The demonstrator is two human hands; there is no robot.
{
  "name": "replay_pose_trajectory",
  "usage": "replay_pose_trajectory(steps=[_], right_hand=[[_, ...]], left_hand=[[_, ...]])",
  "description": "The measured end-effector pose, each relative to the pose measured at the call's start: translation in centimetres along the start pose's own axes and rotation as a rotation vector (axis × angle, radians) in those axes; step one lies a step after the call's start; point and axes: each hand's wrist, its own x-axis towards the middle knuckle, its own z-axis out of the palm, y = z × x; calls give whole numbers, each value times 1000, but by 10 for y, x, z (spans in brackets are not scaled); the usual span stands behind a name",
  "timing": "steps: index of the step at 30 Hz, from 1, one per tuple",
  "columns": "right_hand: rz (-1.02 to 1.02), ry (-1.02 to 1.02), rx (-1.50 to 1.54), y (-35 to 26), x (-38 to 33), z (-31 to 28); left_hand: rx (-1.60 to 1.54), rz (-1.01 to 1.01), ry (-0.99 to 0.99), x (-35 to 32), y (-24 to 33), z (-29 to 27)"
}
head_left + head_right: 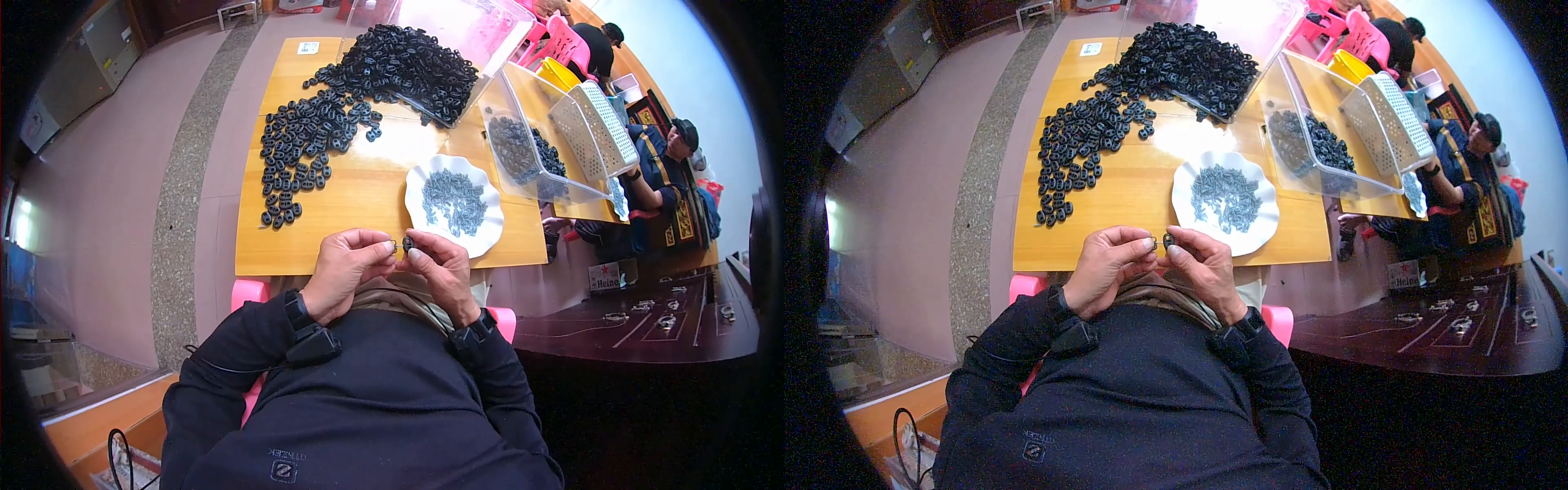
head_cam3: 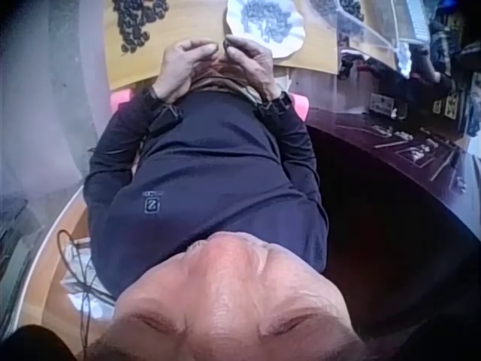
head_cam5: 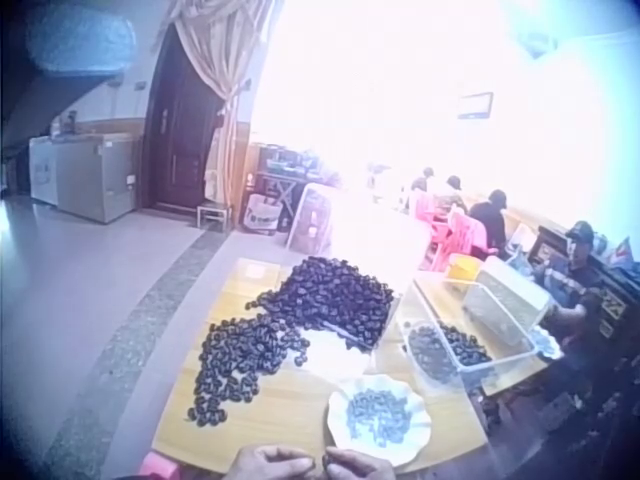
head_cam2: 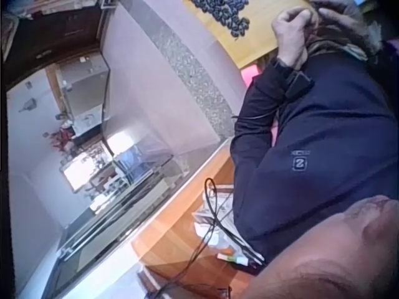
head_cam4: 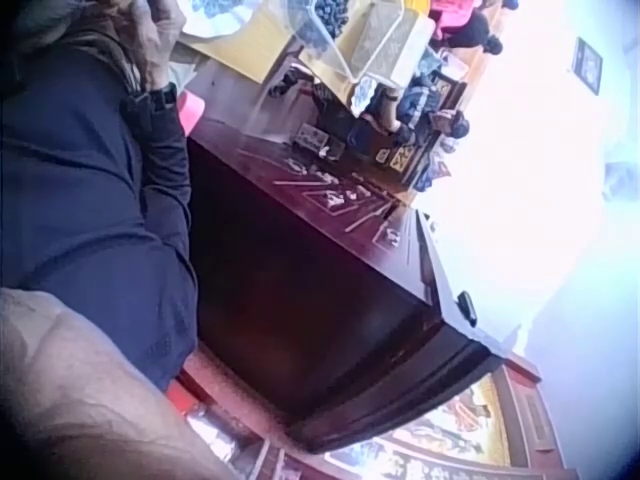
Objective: The person picks up a black plastic cord lock and a metal spring by hand, inserts the spring into the cord lock, and places the assembled piece back onto the table. This process is repeated for several more cord locks and springs.
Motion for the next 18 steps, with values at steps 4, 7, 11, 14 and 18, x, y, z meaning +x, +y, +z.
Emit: replay_pose_trajectory(steps=[4, 7, 11, 14, 18], right_hand=[[1, 6, -7, 1, 0, 0], [5, -19, 24, 4, 1, -2], [7, -15, 12, 2, 1, 0], [3, -16, 21, 2, 0, 0], [0, -20, 22, 2, 0, -1]], left_hand=[[-8, -5, 3, 0, -1, 0], [4, 3, -2, 1, -1, 0], [6, -2, -11, 2, -1, -1], [9, 0, -18, 2, -1, -1], [8, -2, -26, 1, -1, -1]])
